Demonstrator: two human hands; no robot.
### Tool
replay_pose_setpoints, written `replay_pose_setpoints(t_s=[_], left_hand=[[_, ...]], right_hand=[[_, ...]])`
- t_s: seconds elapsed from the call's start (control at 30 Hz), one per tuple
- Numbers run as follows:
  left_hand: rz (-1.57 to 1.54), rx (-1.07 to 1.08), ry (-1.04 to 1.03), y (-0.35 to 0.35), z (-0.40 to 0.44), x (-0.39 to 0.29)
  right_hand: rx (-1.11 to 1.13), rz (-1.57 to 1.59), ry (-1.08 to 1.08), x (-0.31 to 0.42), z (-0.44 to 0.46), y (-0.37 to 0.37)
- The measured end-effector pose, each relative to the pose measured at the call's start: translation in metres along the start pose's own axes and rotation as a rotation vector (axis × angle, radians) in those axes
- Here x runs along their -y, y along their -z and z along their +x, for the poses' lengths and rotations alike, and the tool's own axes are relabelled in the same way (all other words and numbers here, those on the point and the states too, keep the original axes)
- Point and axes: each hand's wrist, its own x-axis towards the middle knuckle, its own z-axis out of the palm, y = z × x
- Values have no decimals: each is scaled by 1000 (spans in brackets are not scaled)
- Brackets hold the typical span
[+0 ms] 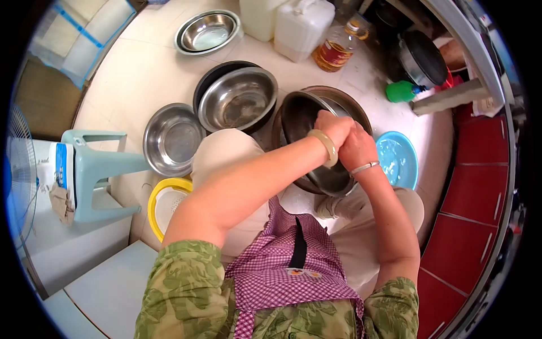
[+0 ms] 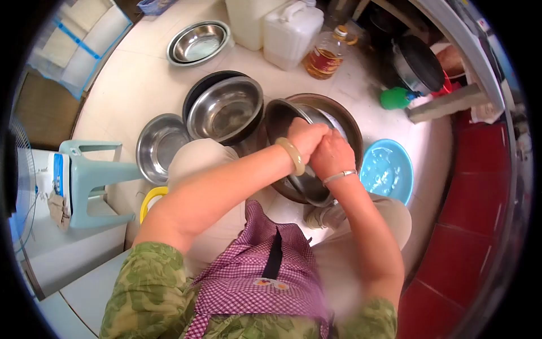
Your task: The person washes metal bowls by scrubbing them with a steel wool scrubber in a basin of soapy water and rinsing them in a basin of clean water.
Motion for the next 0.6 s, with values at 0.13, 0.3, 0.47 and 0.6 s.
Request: replay_pose_setpoints(t_s=[0.13,0.3,0.47,0.6], left_hand=[[-18,-2,-4,1,-7,-11],[127,-70,67,12,-21,-22],[43,307,18,22,-11,-31],[67,294,49,25,-22,-39]], right_hand=[[-80,-21,-21,1,2,-2],[-167,-11,-331,-39,17,29],[-5,524,-133,-54,2,31],[-14,502,-62,-38,-2,27]])
